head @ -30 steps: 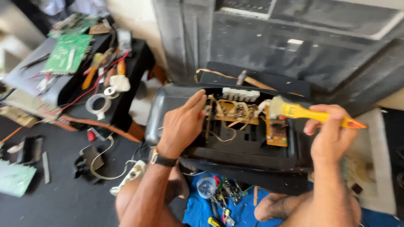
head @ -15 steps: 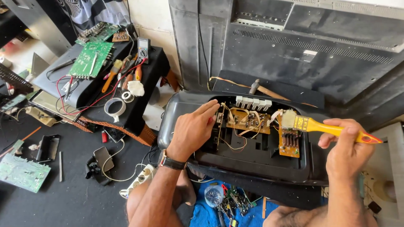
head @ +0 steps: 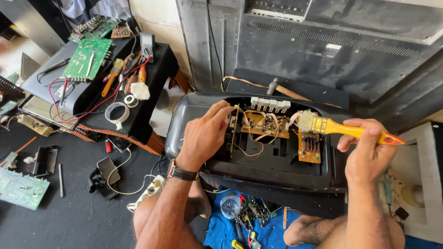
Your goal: Cleaning and inspecting the internal components of an electronic device using a brush and a screwdriver.
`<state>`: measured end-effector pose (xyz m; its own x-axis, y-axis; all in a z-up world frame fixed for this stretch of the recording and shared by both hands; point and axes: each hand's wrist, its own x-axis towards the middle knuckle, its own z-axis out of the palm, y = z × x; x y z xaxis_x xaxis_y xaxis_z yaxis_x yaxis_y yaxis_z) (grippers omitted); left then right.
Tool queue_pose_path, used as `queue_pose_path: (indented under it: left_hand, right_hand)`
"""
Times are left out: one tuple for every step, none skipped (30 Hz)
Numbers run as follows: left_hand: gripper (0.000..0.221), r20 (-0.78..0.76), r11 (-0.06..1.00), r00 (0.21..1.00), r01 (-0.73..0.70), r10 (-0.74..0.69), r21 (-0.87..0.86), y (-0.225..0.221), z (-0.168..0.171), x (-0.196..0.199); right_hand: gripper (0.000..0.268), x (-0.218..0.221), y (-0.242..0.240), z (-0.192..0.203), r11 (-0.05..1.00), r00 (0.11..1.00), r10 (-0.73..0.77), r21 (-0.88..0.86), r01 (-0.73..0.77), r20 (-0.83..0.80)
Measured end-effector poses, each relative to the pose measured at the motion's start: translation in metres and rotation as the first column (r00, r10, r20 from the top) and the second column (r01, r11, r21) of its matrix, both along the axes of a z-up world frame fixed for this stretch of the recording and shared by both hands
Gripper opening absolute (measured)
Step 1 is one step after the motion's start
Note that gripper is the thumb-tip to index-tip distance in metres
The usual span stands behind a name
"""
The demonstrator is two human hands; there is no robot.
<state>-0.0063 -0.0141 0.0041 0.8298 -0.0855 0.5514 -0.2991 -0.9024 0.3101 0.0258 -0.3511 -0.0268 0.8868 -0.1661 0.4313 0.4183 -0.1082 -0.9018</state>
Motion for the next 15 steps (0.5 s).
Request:
queue_pose_path:
  left_hand:
    - [0.028,0.000,1.000,1.000,0.004,-0.004,0.003,-0.001,0.000,-0.002]
    - [0.036,-0.025,1.000,1.000,0.002,-0.002,-0.012,0.000,0.001,0.000]
    - [0.043,-0.050,1.000,0.999,-0.001,0.000,-0.025,0.001,0.001,0.002]
    - [0.043,-0.063,1.000,0.998,0.004,-0.006,-0.025,0.000,0.001,0.002]
    - [0.042,-0.085,1.000,0.996,-0.011,0.010,-0.021,0.000,0.001,0.002]
    - [0.042,-0.093,1.000,0.995,-0.024,0.023,-0.015,0.000,0.002,0.007]
    - [0.042,-0.092,1.000,0.996,-0.016,0.015,-0.013,-0.001,0.002,0.007]
    - [0.040,-0.060,1.000,0.998,-0.015,0.014,-0.018,-0.002,0.003,0.006]
    - [0.039,-0.028,1.000,1.000,-0.013,0.012,-0.024,-0.003,0.003,0.005]
    - [0.039,-0.032,1.000,0.999,-0.008,0.008,-0.023,-0.004,0.003,0.004]
    - [0.038,-0.036,0.999,0.999,-0.009,0.008,-0.033,-0.005,0.003,0.002]
    - [0.038,-0.034,0.999,0.999,-0.012,0.010,-0.040,-0.005,0.005,0.003]
    - [0.038,-0.030,0.999,1.000,-0.008,0.007,-0.036,-0.005,0.006,0.001]
    - [0.038,-0.044,0.999,0.999,0.004,-0.006,-0.051,-0.004,0.008,0.000]
    - [0.039,-0.056,0.998,0.998,0.017,-0.020,-0.065,-0.003,0.010,-0.001]
  right_hand:
    - [0.043,-0.002,-0.003,-0.001,1.000,1.000,-0.004,0.003,0.004,0.000]
    - [0.043,0.000,-0.004,-0.002,1.000,1.000,-0.002,0.027,0.002,0.001]
    - [0.043,0.003,-0.005,-0.004,0.999,1.000,0.001,0.052,-0.001,0.001]
    - [0.043,0.001,-0.005,-0.003,0.999,1.000,-0.004,0.052,0.005,-0.012]
    - [0.041,0.000,-0.004,-0.002,0.998,1.000,0.002,0.057,-0.002,-0.007]
    - [0.039,0.004,-0.003,0.000,0.998,1.000,0.006,0.064,-0.007,0.013]
    - [0.039,0.003,-0.002,0.002,0.998,1.000,-0.002,0.067,0.001,0.014]
    - [0.039,0.001,-0.002,0.003,0.998,1.000,0.000,0.057,-0.001,0.019]
    - [0.039,-0.002,-0.002,0.005,0.999,1.000,0.003,0.047,-0.004,0.023]
    - [0.039,-0.003,-0.003,0.005,0.999,1.000,-0.002,0.049,0.001,0.019]
    - [0.040,-0.004,-0.004,0.005,0.999,1.000,0.005,0.053,-0.006,0.026]
    - [0.041,-0.002,-0.004,0.006,0.998,0.999,0.014,0.059,-0.016,0.040]
    - [0.041,-0.003,-0.003,0.006,0.998,0.999,0.011,0.063,-0.013,0.043]
    - [0.042,-0.002,-0.002,0.006,0.998,1.000,0.012,0.066,-0.013,0.028]
    - [0.043,-0.001,-0.001,0.006,0.997,1.000,0.013,0.070,-0.013,0.014]
